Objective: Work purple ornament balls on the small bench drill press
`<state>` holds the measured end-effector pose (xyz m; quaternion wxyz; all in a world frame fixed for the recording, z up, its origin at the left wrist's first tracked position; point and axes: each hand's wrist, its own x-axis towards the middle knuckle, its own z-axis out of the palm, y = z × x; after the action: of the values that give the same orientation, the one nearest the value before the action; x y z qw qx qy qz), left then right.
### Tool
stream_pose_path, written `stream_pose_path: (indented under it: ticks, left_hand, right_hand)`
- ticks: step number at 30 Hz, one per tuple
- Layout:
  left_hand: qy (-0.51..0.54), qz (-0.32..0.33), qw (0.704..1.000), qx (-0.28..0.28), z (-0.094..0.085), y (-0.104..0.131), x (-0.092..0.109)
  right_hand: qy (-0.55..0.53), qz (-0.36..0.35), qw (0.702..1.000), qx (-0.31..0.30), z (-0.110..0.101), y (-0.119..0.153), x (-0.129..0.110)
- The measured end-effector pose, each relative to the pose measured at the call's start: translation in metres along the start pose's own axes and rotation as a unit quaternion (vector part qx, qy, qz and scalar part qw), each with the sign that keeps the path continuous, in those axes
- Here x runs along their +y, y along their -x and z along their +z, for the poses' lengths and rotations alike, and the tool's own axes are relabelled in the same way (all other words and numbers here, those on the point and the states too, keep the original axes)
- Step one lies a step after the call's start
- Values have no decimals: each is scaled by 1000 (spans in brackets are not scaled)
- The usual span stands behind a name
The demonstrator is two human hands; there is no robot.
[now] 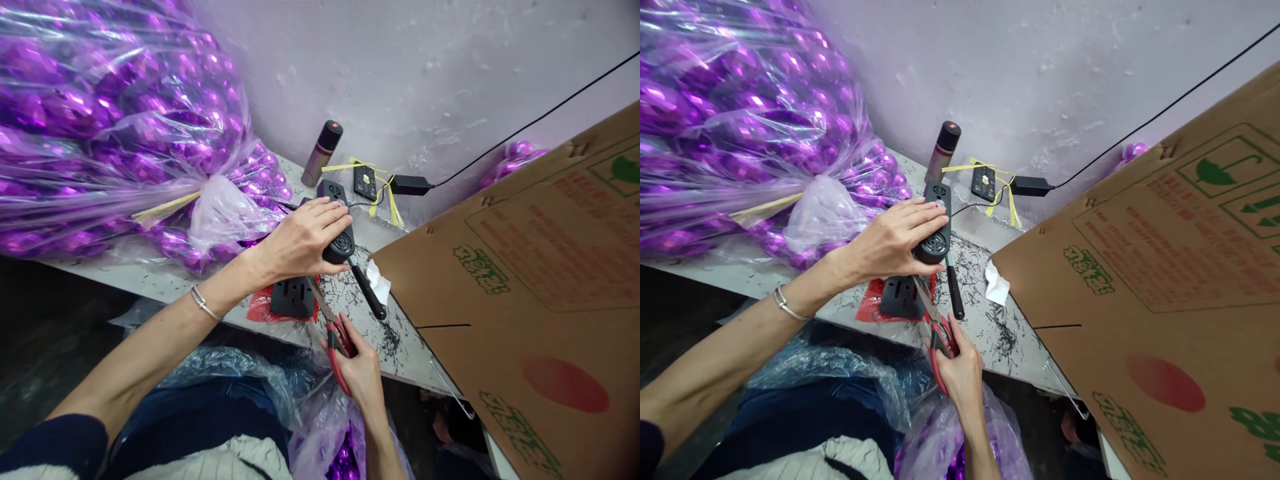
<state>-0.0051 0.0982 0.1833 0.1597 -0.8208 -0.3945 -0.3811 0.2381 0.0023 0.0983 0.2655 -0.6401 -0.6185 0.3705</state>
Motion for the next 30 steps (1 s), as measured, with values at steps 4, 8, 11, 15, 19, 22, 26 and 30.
stream_pose_path:
  ticks: [4, 8, 11, 15, 19, 22, 26, 30]
  left_hand:
    - [-19, 6, 1000, 17, -1, 10, 8]
    - [-69, 23, 997, 8, -7, 11, 20]
    - [-80, 47, 995, -38, -12, -2, 23]
    - [-31, 85, 987, -132, -7, -19, 15]
    - [-3, 104, 989, -103, 3, -19, 8]
    - [-2, 114, 990, -78, 6, -16, 8]
    - [6, 110, 991, -71, 7, -15, 9]
    - [8, 105, 992, -74, 7, -15, 9]
  right_hand:
    - [28, -19, 999, 2, 3, -1, -1]
    - [28, -23, 999, 3, 4, 1, 3]
    - [18, -8, 1000, -6, 5, 2, 6]
    - [4, 2, 1000, -2, 9, 3, 7]
    - [-14, 1, 1000, 8, 9, 5, 7]
    - [-14, -3, 1000, 12, 6, 9, 11]
    - [5, -2, 1000, 21, 3, 11, 12]
    - [5, 2, 1000, 23, 8, 6, 6]
